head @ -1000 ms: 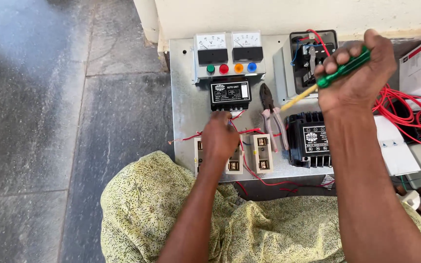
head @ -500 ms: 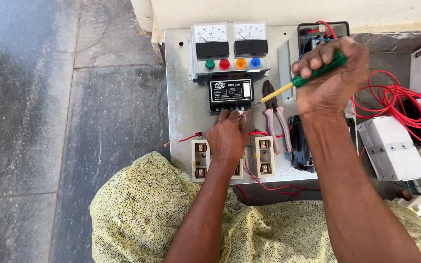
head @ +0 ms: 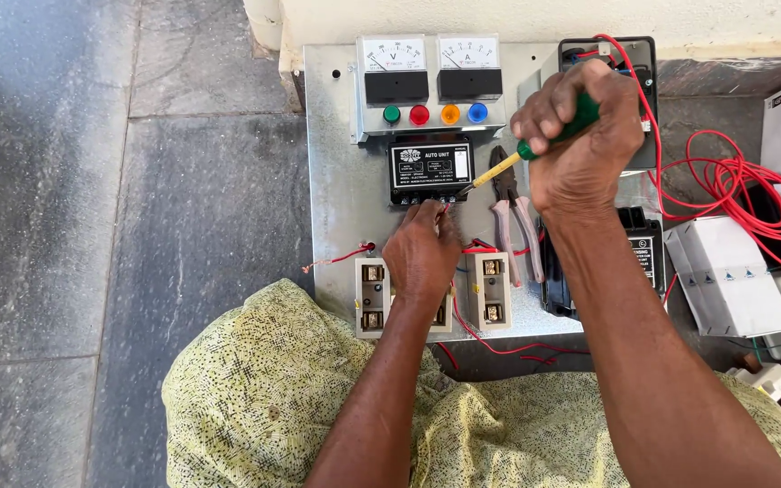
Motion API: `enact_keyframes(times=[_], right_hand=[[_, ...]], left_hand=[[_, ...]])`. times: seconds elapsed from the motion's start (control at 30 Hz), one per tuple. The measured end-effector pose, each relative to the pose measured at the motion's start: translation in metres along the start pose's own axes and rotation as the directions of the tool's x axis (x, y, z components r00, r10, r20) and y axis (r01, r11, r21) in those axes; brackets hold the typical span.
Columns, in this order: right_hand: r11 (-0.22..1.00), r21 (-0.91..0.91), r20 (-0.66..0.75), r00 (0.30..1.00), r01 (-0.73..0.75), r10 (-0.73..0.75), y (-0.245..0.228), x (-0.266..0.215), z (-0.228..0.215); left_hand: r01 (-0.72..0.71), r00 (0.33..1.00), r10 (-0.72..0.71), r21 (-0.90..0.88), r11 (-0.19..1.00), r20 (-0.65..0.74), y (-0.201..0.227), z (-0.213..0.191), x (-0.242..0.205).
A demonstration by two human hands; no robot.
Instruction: The person uses pliers to cut and strip wires, then inserts them into the terminals of an auto unit and fuse blocks, securing the connections with a screwdriver.
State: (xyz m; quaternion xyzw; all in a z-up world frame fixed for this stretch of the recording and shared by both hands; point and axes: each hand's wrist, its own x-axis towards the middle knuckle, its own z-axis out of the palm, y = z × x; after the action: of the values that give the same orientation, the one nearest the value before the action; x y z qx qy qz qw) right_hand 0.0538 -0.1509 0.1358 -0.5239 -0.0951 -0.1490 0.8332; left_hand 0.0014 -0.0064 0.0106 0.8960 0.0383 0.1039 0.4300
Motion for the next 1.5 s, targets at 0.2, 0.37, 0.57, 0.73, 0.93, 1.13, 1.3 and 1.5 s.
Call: enact_keyframes(times=[0.2,0.37,0.57,0.73,0.93,1.13,1.3,1.5], right_hand=[[0.999,-0.047,0.083,0.996,0.023,-0.019,0.006,0.0,0.004],[0.998,-0.061,0.101,0.995,0.005,0.001,0.012,0.003,0.003],[0.996,-0.093,0.171,0.985,0.012,0.004,0.012,0.003,0.007],[0.995,-0.1,0.251,0.967,-0.013,0.038,0.013,0.003,0.009],[0.972,-0.235,0.299,0.951,-0.008,0.08,0.012,0.004,0.019],[0.956,-0.294,0.258,0.963,0.006,0.073,0.005,-0.012,0.035],[0.962,-0.272,0.196,0.976,-0.034,0.09,0.007,-0.016,0.038],[0.957,-0.285,0.203,0.973,-0.048,0.109,0.007,-0.016,0.031]], left_hand=[[0.09,0.996,-0.088,-0.057,0.994,0.027,0.007,-0.004,-0.004],[0.083,0.996,-0.082,-0.058,0.995,0.021,0.009,-0.006,-0.004],[0.095,0.995,-0.093,-0.066,0.993,0.032,0.01,-0.007,-0.003],[0.113,0.993,-0.11,-0.067,0.991,0.053,0.012,-0.009,-0.003],[0.132,0.99,-0.128,-0.073,0.989,0.056,0.015,-0.012,-0.001],[0.172,0.983,-0.165,-0.082,0.982,0.086,0.018,-0.014,0.0],[0.197,0.98,-0.192,-0.106,0.975,0.055,0.012,-0.007,0.001],[0.394,0.917,-0.347,-0.295,0.87,0.198,-0.004,-0.01,0.015]])
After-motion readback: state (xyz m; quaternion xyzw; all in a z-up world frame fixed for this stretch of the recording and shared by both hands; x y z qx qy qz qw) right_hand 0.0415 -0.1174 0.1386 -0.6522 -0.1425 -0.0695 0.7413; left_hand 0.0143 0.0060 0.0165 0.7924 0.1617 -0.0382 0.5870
